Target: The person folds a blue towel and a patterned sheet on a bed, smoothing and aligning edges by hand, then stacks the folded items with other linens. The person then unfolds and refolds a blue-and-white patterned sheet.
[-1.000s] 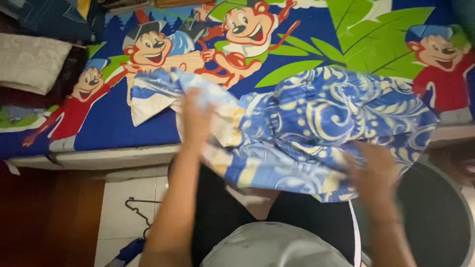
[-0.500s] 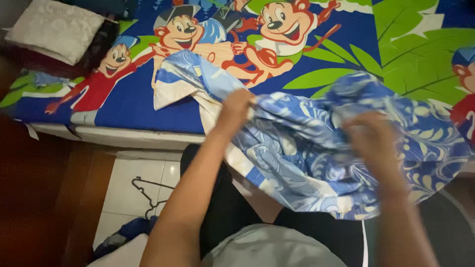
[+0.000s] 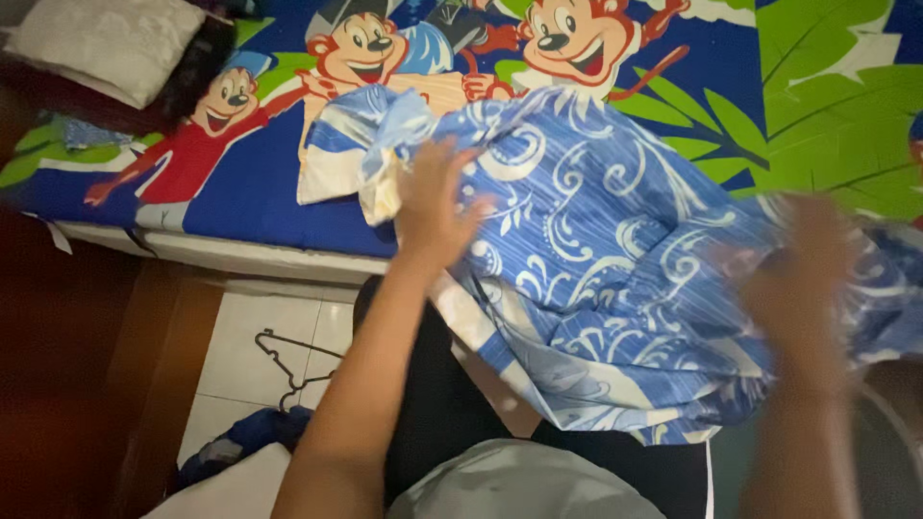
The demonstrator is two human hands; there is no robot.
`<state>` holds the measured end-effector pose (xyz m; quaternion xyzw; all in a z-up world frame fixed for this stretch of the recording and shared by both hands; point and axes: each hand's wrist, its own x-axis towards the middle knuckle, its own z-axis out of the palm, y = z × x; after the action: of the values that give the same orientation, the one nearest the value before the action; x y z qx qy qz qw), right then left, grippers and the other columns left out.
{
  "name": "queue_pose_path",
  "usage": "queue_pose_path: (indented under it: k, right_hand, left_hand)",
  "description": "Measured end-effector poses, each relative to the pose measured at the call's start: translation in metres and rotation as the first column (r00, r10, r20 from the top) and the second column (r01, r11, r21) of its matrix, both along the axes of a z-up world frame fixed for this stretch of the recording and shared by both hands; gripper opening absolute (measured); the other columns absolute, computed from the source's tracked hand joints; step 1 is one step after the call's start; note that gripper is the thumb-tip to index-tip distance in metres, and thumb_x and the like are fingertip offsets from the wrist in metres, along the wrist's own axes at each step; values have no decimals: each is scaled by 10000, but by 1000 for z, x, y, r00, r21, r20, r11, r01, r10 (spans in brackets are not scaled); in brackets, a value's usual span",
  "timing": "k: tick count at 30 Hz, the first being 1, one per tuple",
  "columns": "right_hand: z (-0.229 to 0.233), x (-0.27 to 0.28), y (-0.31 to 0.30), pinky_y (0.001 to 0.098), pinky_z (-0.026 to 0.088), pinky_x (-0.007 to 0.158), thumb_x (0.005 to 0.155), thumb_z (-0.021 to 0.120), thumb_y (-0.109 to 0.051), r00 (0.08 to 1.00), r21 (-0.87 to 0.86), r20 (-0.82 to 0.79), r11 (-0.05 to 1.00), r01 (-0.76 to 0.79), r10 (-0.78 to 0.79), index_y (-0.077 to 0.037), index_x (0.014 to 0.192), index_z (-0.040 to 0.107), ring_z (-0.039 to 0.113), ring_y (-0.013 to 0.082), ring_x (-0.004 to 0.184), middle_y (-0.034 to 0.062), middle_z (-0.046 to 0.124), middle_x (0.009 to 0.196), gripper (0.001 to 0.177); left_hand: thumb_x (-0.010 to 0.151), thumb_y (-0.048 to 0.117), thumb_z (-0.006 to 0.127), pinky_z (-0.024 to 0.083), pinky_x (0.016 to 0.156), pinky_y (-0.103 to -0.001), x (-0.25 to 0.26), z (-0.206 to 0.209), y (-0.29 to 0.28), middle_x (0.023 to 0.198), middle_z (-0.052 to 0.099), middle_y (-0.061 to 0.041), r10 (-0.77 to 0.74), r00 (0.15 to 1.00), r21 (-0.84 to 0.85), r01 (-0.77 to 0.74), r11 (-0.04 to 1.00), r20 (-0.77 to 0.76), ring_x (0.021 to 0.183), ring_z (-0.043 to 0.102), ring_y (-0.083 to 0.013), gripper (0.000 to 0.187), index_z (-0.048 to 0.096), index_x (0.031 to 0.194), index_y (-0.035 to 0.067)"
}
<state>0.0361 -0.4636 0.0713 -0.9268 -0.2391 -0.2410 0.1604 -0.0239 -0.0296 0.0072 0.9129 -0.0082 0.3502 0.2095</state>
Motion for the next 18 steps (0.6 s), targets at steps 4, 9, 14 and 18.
queue_pose_path:
  k: [4, 9, 14, 18]
  right_hand:
    - [-57, 20, 107, 589, 488, 931, 683, 844, -567, 942, -329, -336, 936, -129, 11, -213, 1426, 648, 641, 438, 1136, 246, 680, 1210, 846]
    - [-79, 30, 65, 515, 586, 707, 1047, 557, -358, 882, -300, -468, 931, -209, 48, -187, 1155, 692, 744, 368, 812, 172, 768, 926, 243]
    - [-48, 24, -82, 480, 601, 761, 1048, 545, -328, 736, -189, -606, 953, 236, -302, -186, 1303, 679, 726, 333, 851, 144, 750, 1059, 321]
    - [-34, 9, -134, 483, 571, 871, 988, 638, -317, 769, -132, -508, 917, 377, -389, -142, 1339, 662, 695, 349, 976, 162, 720, 1156, 393]
  left_hand:
    - [732, 473, 805, 375, 968, -729, 25, -33, -26, 1276, 610, -203, 81, 971, 136, -51, 989, -224, 1260, 516, -462, 644, 682, 1250, 109]
    - [886, 57, 616, 519, 858, -508, 39, -60, 16, 1022, 650, -156, -131, 977, 61, 142, 988, -168, 1007, 646, -396, 180, 660, 1057, 93]
    - [935, -3, 598, 529, 885, -507, 25, -15, 78, 1020, 647, -152, -186, 972, 19, 185, 982, 142, 1015, 645, -394, 165, 629, 1068, 89]
    - [1077, 24, 586, 504, 861, -499, 13, 63, 140, 999, 623, -180, 117, 966, 42, -130, 991, 230, 1003, 627, -397, 42, 621, 1060, 41]
